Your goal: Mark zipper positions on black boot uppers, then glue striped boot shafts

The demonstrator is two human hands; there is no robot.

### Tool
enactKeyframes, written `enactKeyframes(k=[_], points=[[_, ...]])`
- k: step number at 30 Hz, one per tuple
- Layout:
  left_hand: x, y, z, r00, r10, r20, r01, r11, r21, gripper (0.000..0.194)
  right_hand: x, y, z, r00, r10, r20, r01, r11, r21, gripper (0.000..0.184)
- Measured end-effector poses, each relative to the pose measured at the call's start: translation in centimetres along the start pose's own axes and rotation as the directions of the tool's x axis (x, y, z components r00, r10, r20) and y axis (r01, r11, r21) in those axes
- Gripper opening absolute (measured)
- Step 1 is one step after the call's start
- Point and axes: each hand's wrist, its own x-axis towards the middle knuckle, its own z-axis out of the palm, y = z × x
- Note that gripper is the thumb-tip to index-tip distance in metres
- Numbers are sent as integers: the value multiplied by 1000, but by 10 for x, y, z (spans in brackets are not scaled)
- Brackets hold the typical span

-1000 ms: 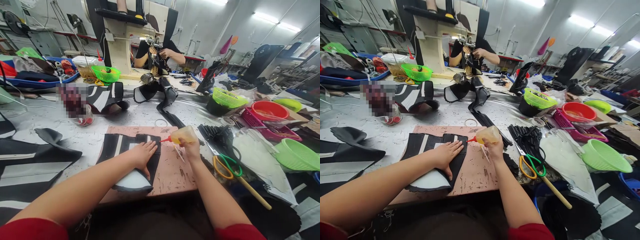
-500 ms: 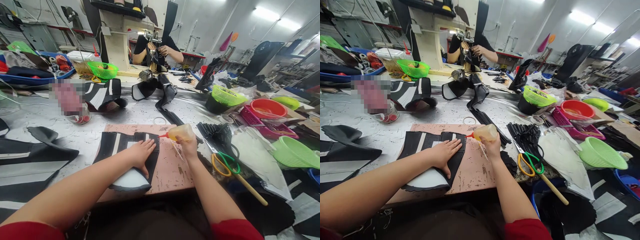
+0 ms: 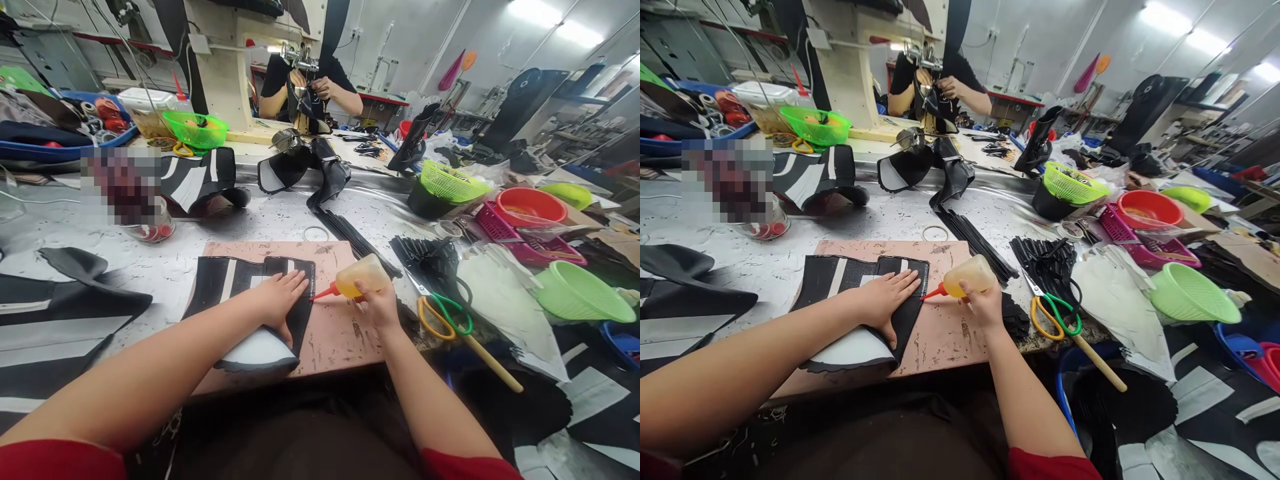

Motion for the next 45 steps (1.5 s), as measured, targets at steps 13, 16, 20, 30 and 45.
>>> enactKeyframes(k=[13, 16, 20, 30, 45], points=[[3, 0, 3, 1000, 0, 2, 0, 1000, -4, 125, -31, -4, -4, 994, 23, -105, -22, 1000, 15, 52], [4, 0, 4, 1000, 0, 2, 0, 1000, 13, 124, -40, -4, -5, 997, 75, -37, -74, 997, 21, 52], [4, 2, 3, 1000, 4, 11, -5, 999, 37, 131, -49, -1, -8, 994, 110, -14, -109, 992, 61, 54], [3, 3, 1, 1000, 20, 11, -21, 997, 81, 131, -73, 6, -15, 995, 92, 24, -92, 996, 8, 55], [6, 1, 3, 999, 20, 33, -23, 993, 112, 130, -92, -15, -20, 993, -34, 117, 48, 992, -120, 63]])
